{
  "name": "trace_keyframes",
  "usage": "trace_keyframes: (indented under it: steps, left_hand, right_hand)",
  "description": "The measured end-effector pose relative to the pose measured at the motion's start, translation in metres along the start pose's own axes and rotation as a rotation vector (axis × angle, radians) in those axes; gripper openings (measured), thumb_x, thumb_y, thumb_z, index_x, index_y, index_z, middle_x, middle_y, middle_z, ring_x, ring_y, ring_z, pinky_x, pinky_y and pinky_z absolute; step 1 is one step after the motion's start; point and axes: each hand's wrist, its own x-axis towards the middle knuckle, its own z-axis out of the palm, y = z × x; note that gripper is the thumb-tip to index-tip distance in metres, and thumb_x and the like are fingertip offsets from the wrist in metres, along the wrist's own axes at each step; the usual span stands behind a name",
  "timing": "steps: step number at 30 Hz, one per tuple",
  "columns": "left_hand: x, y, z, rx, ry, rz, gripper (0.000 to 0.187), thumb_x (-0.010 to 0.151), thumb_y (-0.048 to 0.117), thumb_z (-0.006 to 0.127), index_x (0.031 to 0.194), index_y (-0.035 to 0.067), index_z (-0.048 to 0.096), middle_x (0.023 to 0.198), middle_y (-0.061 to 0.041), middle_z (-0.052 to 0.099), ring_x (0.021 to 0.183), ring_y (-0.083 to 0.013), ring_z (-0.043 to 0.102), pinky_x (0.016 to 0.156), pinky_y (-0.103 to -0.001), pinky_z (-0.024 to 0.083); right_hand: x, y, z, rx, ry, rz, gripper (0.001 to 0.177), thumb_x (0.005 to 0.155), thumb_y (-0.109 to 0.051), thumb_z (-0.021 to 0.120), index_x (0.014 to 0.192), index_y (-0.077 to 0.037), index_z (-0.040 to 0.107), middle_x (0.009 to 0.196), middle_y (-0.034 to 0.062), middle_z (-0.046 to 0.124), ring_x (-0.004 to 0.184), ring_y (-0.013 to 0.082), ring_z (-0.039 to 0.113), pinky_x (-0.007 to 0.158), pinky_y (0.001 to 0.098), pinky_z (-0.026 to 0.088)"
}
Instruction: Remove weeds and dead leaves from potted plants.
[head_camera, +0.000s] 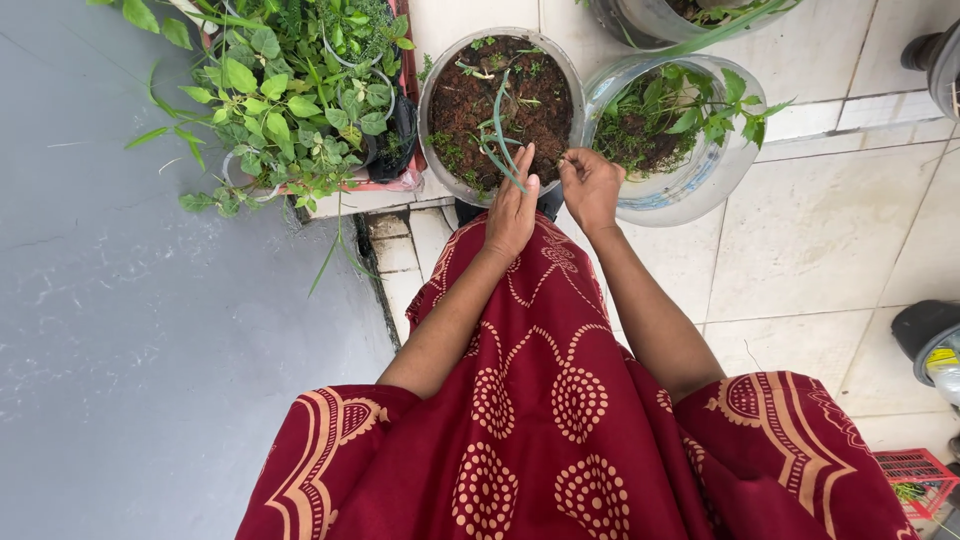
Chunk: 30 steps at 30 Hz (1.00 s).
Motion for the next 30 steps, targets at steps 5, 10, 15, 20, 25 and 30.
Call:
trace_keyframes:
  steps: [5, 10, 15, 20, 25, 30]
  left_hand:
    - [-0.003, 0.029, 0.011, 0.001, 0.000, 0.058, 0.057, 0.113, 0.041, 0.030, 0.164, 0.016, 0.031, 0.170, -0.017, 0.033, 0.156, -0.0353, 0.036, 0.126, -0.043, 0.030]
    - [0.000, 0.065, 0.026, 0.061, -0.071, 0.017, 0.056, 0.111, 0.040, 0.028, 0.163, 0.018, 0.031, 0.169, -0.016, 0.030, 0.152, -0.0345, 0.036, 0.123, -0.043, 0.030]
    - [0.006, 0.071, 0.055, -0.013, -0.112, 0.170, 0.057, 0.115, 0.042, 0.029, 0.166, 0.018, 0.031, 0.171, -0.015, 0.032, 0.160, -0.0340, 0.034, 0.131, -0.042, 0.028]
    - [0.006, 0.076, 0.076, -0.020, -0.161, 0.147, 0.057, 0.113, 0.043, 0.031, 0.165, 0.017, 0.030, 0.171, -0.016, 0.031, 0.157, -0.0340, 0.034, 0.128, -0.043, 0.029]
    - [0.002, 0.077, 0.082, 0.007, -0.189, 0.126, 0.058, 0.112, 0.045, 0.033, 0.164, 0.019, 0.030, 0.171, -0.016, 0.031, 0.156, -0.0347, 0.033, 0.126, -0.044, 0.029]
    - [-0.003, 0.073, 0.078, 0.032, -0.199, 0.095, 0.058, 0.112, 0.045, 0.031, 0.164, 0.020, 0.030, 0.170, -0.017, 0.030, 0.156, -0.0354, 0.032, 0.125, -0.046, 0.028]
  right_hand:
    - [-0.012, 0.008, -0.027, 0.159, 0.098, 0.072, 0.008, 0.093, -0.006, 0.074, 0.098, 0.000, 0.075, 0.077, 0.0009, 0.070, 0.062, 0.0036, 0.056, 0.059, 0.0229, 0.048]
    - [-0.015, 0.022, -0.058, 0.205, 0.204, 0.152, 0.008, 0.096, -0.008, 0.073, 0.097, 0.000, 0.075, 0.078, -0.0016, 0.068, 0.065, 0.0031, 0.055, 0.061, 0.0219, 0.048]
    - [-0.009, 0.047, -0.080, 0.157, 0.377, 0.198, 0.010, 0.094, -0.008, 0.073, 0.096, 0.002, 0.073, 0.075, 0.0002, 0.068, 0.064, 0.0051, 0.057, 0.062, 0.0236, 0.049]
    - [0.000, 0.073, -0.095, -0.052, 0.437, 0.244, 0.013, 0.093, -0.015, 0.076, 0.096, -0.002, 0.075, 0.073, 0.0037, 0.071, 0.063, 0.0109, 0.063, 0.063, 0.0291, 0.052]
    - [0.003, 0.085, -0.103, -0.302, 0.376, 0.265, 0.025, 0.087, -0.027, 0.084, 0.104, -0.009, 0.078, 0.074, 0.0032, 0.074, 0.070, 0.0209, 0.070, 0.075, 0.0415, 0.047]
    - [-0.003, 0.081, -0.095, -0.301, 0.331, 0.232, 0.028, 0.088, -0.028, 0.084, 0.109, -0.012, 0.077, 0.077, 0.0012, 0.074, 0.074, 0.0218, 0.070, 0.082, 0.0417, 0.044]
